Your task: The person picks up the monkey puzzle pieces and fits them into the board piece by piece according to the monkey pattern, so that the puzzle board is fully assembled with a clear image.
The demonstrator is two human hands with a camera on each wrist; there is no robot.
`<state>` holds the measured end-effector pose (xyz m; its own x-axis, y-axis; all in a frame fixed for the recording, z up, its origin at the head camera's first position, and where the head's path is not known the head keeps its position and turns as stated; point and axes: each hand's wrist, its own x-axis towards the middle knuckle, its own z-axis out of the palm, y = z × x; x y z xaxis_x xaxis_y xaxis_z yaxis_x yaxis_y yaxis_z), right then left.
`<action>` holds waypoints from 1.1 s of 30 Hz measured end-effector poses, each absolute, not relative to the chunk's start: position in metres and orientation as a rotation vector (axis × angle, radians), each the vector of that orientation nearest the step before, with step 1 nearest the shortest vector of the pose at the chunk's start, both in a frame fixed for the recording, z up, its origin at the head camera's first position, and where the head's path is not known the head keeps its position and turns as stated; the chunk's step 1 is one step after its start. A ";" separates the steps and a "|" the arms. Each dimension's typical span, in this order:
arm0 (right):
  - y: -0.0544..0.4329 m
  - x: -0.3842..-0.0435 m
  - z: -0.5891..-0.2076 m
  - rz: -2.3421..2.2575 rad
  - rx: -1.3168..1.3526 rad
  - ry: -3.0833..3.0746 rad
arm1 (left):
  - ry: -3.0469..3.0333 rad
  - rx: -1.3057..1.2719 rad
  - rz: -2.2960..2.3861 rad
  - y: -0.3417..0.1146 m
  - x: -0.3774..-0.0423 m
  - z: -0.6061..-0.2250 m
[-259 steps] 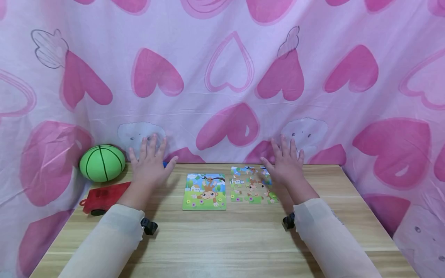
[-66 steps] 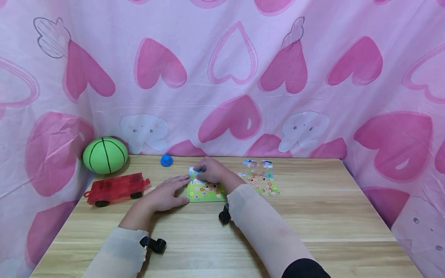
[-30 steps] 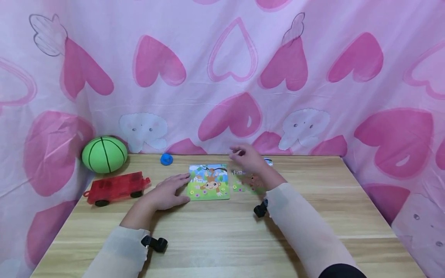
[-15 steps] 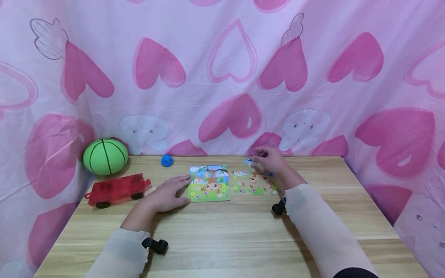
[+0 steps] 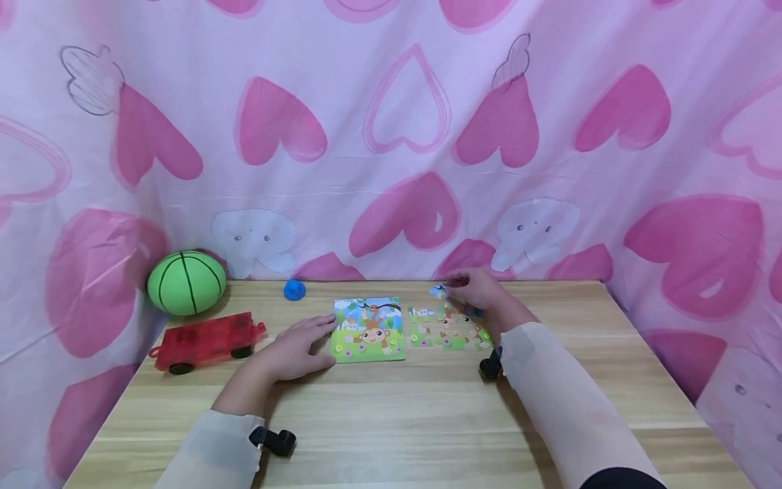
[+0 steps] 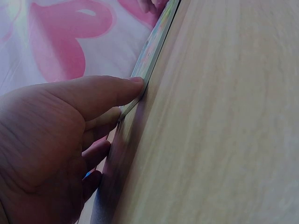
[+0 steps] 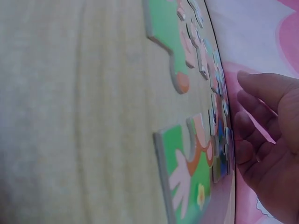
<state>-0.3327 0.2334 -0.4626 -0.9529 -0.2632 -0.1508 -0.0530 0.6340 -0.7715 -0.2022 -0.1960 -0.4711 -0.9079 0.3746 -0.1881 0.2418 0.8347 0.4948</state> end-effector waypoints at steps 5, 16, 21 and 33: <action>0.233 -0.332 -0.464 -1.279 -0.190 2.507 | 2.731 0.445 0.684 -0.194 -0.201 -0.471; 0.234 -0.336 -0.469 -1.141 -0.299 2.595 | 2.734 0.424 0.692 -0.194 -0.201 -0.470; 0.234 -0.338 -0.469 -1.130 -0.322 2.605 | 2.732 0.437 0.690 -0.194 -0.201 -0.470; 0.226 -0.337 -0.464 -1.085 -0.272 2.680 | 2.737 0.454 0.682 -0.193 -0.200 -0.468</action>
<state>-0.3370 0.2258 -0.4637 -0.9545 -0.2587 -0.1483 -0.0826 0.7073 -0.7021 -0.1998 -0.1931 -0.4679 -0.9103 0.3654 -0.1944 0.2315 0.8389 0.4926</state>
